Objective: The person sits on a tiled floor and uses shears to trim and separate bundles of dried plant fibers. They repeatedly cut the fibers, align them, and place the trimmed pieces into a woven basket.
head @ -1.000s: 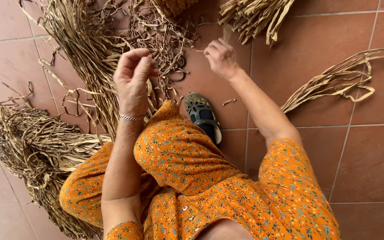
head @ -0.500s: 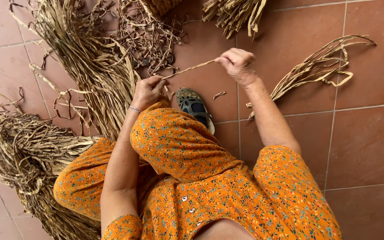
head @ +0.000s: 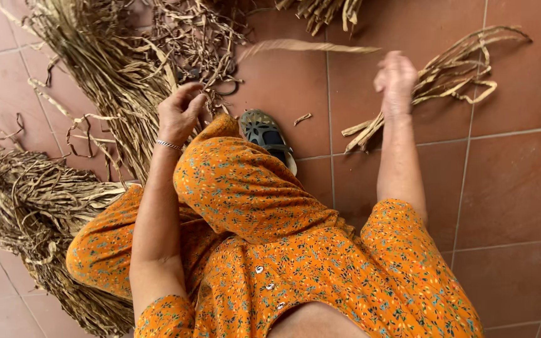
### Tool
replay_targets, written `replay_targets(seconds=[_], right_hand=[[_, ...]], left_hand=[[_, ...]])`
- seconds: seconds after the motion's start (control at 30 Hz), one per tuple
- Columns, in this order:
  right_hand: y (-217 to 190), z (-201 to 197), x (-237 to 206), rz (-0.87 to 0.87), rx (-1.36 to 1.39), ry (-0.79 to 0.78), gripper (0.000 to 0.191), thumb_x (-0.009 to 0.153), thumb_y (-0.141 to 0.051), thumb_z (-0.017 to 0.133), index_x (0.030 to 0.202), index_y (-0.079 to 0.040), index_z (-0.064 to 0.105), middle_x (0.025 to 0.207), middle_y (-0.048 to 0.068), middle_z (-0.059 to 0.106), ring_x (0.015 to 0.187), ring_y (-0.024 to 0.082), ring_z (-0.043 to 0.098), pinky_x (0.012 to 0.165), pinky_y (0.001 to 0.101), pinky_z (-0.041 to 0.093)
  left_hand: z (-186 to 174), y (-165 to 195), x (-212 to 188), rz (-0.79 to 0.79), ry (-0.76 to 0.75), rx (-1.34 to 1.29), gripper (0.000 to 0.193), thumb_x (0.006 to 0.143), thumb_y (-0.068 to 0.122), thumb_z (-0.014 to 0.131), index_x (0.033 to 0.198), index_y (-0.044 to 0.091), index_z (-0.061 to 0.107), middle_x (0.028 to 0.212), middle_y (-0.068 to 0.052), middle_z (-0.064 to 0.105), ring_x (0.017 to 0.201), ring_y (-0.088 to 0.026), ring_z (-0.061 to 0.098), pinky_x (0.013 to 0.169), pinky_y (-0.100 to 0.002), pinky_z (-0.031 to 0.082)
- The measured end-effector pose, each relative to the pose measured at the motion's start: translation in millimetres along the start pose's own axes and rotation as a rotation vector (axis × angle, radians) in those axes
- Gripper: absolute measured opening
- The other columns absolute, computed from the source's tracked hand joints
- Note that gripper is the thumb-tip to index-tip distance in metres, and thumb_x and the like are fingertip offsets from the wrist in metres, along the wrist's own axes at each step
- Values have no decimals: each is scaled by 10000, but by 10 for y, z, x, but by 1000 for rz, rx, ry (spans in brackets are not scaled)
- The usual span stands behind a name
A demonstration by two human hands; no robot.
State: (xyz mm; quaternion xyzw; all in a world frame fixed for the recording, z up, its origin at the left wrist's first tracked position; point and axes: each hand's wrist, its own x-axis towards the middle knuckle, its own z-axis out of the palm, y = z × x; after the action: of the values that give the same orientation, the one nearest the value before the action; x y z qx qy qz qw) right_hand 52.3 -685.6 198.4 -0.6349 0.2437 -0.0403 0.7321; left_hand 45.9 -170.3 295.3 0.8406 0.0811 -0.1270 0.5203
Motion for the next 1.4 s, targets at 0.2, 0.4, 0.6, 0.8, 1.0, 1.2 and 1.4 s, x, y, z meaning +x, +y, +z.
replay_targets(seconds=[0.2, 0.4, 0.6, 0.8, 1.0, 1.2, 1.4], right_hand=[[499, -1298, -355, 7, 315, 580, 287, 1094, -335, 548, 1135, -59, 613, 649, 19, 612, 546, 108, 598, 480, 225, 390], [1373, -1101, -932, 380, -129, 673, 142, 983, -136, 559, 1087, -57, 614, 635, 79, 684, 479, 154, 616, 374, 253, 346], [1487, -729, -989, 362, -249, 564, 140, 994, -115, 663, 947, 16, 672, 717, 89, 689, 510, 132, 616, 407, 253, 453], [946, -418, -844, 401, -511, 309, 249, 1031, -99, 654, 809, 12, 634, 673, 28, 637, 524, 97, 538, 440, 238, 378], [482, -256, -898, 122, -915, 498, 230, 878, -171, 847, 801, -26, 686, 709, 60, 702, 592, 122, 611, 540, 257, 495], [241, 42, -614, -275, -863, 300, 174, 926, -91, 796, 894, 12, 659, 781, 41, 690, 685, 103, 606, 616, 242, 513], [183, 741, -247, -233, -555, -21, 141, 981, -57, 761, 989, 24, 646, 796, 10, 641, 679, 59, 559, 589, 207, 464]], left_hand=[[-11, -484, -39, 56, -67, -202, 204, 1076, 104, 691, 1252, 4, 709, 1004, -50, 738, 825, -82, 672, 715, -233, 573], [-80, -1241, -86, -161, 5, -124, 186, 1044, 112, 688, 1200, 22, 736, 944, -56, 744, 774, -121, 663, 677, -270, 558], [-494, -1952, -199, 57, 600, 302, 145, 914, 60, 744, 1057, 35, 741, 989, -124, 680, 894, -228, 683, 806, -352, 573], [-824, -2032, -74, -138, 1121, 618, 434, 720, 197, 810, 1120, 138, 652, 1089, -88, 665, 1055, -307, 563, 900, -478, 483], [-863, -1837, 140, -423, 1054, 429, 258, 866, 357, 826, 954, 231, 619, 982, 19, 636, 985, -154, 569, 833, -362, 511], [-474, -1501, 119, -728, 512, 556, 682, 632, 469, 923, 1060, 114, 530, 1027, -87, 552, 962, -224, 494, 837, -385, 439], [-435, -1640, 169, -705, 457, 644, 467, 723, 234, 841, 1048, 115, 527, 1084, -129, 551, 1060, -274, 489, 925, -420, 418]])
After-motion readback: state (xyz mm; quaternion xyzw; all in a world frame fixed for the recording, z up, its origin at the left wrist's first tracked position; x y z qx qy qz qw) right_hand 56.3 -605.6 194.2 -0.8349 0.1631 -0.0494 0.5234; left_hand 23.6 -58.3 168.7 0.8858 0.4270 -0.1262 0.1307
